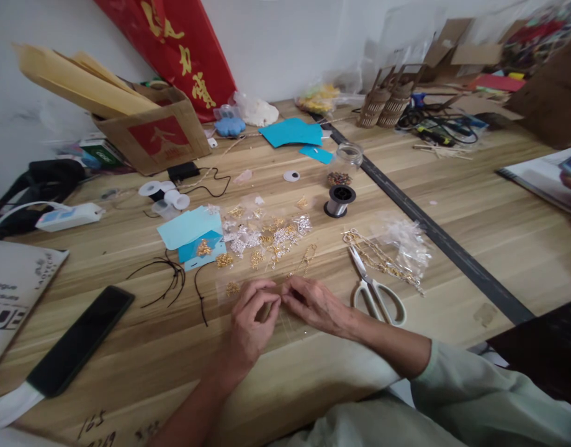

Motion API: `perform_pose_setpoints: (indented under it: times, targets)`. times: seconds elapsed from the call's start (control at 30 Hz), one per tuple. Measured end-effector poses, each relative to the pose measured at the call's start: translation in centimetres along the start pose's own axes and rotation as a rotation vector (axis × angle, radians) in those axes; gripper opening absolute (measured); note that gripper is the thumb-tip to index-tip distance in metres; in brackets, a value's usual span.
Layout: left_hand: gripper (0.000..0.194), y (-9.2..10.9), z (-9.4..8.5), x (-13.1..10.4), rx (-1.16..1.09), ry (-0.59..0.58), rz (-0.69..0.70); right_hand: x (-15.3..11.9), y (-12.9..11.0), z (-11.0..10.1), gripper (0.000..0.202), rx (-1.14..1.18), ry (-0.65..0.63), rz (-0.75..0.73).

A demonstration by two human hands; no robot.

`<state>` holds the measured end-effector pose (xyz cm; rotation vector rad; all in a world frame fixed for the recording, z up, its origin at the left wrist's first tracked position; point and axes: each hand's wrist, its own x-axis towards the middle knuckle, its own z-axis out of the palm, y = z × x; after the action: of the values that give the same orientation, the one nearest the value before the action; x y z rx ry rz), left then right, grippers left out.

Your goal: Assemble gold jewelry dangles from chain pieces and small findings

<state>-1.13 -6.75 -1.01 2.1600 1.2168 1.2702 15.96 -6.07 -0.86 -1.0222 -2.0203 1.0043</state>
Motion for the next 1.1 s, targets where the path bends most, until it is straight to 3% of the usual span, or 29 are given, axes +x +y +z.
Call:
perform_pose_setpoints:
  times: [0.13,0.33,0.47,0.73,1.1]
  targets:
    - [0.015,-0.38,-0.14,-0.22,0.038,-0.029,0.127,-0.04,0.27,0.06,0.006,0.031,-0.011,0.009]
    - [0.014,-0.58,0.18,-0.31,-0.017,-0.035,0.122,0.02,0.13,0.01,0.006,0.014,-0.010,0.004]
    - [0.014,-0.23,0.10,0.06,-0.055,-0.042,0.064,0.02,0.25,0.13,0.006,-0.008,0.005,-0.010]
    - [0.011,-0.24,0.03,-0.14,-0.104,-0.077,-0.206,-0.07,0.52,0.34,0.006,-0.121,0.023,-0.070]
    - [0.010,-0.54,0.18,-0.39,-0.049,-0.097,-0.210,-0.14,0.87,0.12,0.011,-0.301,-0.045,-0.178]
